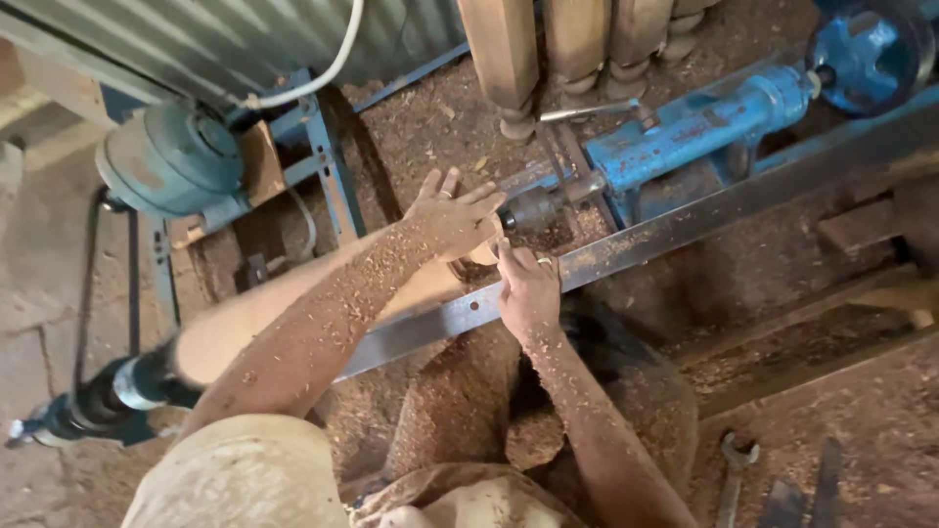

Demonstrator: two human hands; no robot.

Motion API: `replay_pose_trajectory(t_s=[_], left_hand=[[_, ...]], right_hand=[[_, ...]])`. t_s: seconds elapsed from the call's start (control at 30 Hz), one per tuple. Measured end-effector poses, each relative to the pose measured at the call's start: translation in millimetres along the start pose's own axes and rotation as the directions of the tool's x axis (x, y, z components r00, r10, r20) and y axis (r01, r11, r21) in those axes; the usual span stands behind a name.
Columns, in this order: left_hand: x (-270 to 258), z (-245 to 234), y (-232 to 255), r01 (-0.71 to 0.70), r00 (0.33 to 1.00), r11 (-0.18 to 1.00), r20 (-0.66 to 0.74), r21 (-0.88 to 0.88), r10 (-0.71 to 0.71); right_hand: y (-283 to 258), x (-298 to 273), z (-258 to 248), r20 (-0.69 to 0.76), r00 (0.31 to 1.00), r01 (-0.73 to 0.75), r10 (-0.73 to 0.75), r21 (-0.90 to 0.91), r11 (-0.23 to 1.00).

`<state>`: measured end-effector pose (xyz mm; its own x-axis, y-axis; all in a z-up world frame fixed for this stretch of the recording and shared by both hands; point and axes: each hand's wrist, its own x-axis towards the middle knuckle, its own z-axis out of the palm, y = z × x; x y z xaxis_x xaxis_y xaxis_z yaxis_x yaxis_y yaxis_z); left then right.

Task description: The person shapes a cylindrical wooden piece mounted on a lathe using a chisel and a sanding block. They smooth the surface and refine the contours while the wood spins, producing wood shavings and dust.

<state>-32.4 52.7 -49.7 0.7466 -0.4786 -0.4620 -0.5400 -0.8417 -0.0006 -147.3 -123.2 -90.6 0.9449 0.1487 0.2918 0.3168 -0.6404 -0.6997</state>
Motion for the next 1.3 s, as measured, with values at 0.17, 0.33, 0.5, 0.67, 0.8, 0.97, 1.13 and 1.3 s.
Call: replay_pose_trajectory(t_s=[0.17,0.33,0.5,0.67,0.8,0.97,1.13,1.3], left_hand=[[-9.6,4.1,-4.6,-0.077,0.994,0.996,-0.074,0.052,0.081],[-16.7,5.1,-6.1,-0.066,0.987,0.996,-0.144,0.063,0.075],[-21.5,5.4,-7.2,-0.064,0.988,0.995,-0.134,0.073,0.074],[-6.9,-17.6,-0.5,0.013,0.998,0.999,-0.062,0.046,-0.011],[7.1,-42.3,5.8,0.018,0.978,0.999,0.209,0.031,-0.024],[13.6,-52.2,4.3,-0.062,0.97,0.996,0.24,0.066,0.044],[7.7,-50.2,0.3,-0.066,0.994,0.997,0.094,0.044,0.061],[-8.3,-60.0,-5.7,-0.252,0.938,0.961,-0.216,0.113,0.272]], right_hand=[[-0.3,-5.5,7.0,0.025,0.999,0.047,-0.044,-0.136,0.99],[-0.3,-6.0,3.3,0.019,0.995,0.1,-0.099,-0.194,0.976],[-8.5,-8.3,2.0,-0.013,0.993,0.111,-0.116,-0.199,0.974],[-7.0,3.7,8.8,-0.087,0.996,-0.038,0.033,-0.05,0.998],[-1.0,14.7,11.3,-0.053,0.987,-0.151,0.153,0.036,0.988],[8.8,18.2,12.4,0.006,0.978,-0.208,0.208,0.031,0.978],[18.7,17.5,14.3,0.003,0.986,-0.162,0.164,0.191,0.968],[14.2,16.4,7.0,-0.002,0.978,-0.178,0.21,0.521,0.835]])
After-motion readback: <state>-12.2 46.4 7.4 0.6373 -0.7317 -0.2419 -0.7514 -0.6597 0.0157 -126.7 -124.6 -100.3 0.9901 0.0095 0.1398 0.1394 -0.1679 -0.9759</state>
